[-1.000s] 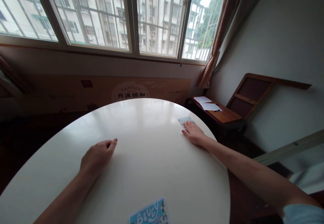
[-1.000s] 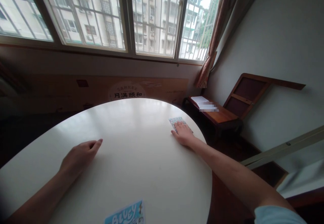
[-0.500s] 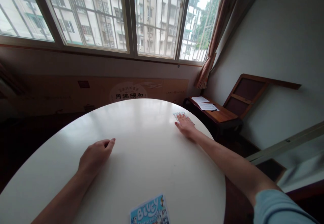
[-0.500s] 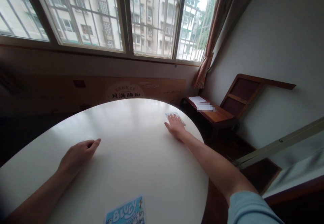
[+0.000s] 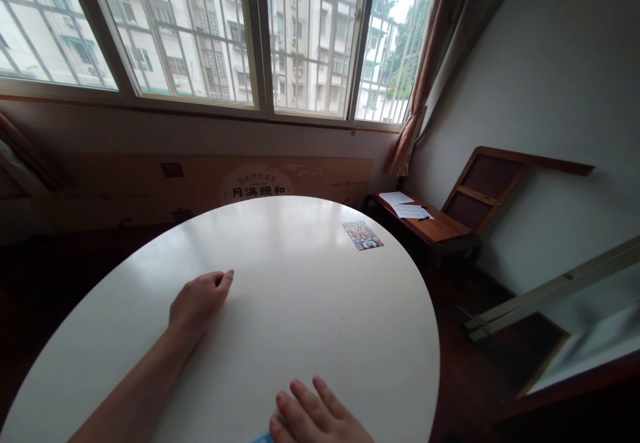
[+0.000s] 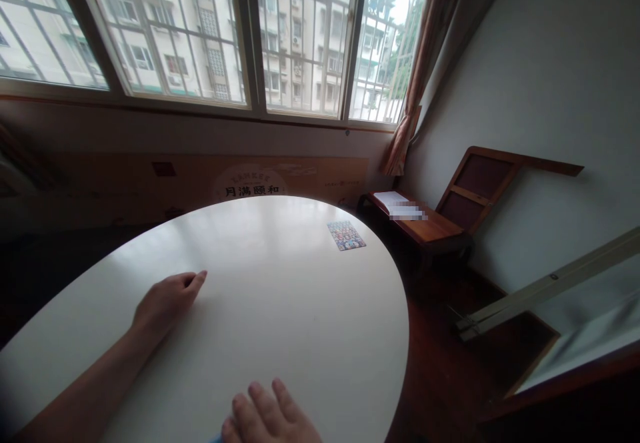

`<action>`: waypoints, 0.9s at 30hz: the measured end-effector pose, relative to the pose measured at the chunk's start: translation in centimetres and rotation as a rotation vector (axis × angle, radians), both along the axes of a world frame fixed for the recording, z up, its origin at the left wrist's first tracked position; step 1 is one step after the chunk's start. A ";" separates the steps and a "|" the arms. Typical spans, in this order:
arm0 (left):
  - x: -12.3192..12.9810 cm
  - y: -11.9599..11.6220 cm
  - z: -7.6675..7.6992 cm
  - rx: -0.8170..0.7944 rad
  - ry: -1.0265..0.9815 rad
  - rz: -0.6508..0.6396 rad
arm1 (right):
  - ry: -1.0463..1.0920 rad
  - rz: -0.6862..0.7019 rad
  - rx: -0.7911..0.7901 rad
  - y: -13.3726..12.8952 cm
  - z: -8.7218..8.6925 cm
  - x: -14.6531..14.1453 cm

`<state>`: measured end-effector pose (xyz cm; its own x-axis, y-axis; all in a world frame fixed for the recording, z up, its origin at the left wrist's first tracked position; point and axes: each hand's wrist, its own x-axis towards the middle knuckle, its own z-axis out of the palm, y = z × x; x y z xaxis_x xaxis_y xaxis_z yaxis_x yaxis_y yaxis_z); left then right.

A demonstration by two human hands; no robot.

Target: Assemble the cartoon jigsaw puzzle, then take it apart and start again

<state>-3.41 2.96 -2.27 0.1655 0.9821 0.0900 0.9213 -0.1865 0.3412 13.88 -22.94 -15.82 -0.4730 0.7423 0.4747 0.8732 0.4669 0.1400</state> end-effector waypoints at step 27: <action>1.6 -2.0 1.5 -0.079 0.085 -0.030 | 0.557 0.186 0.036 -1.3 23.3 10.9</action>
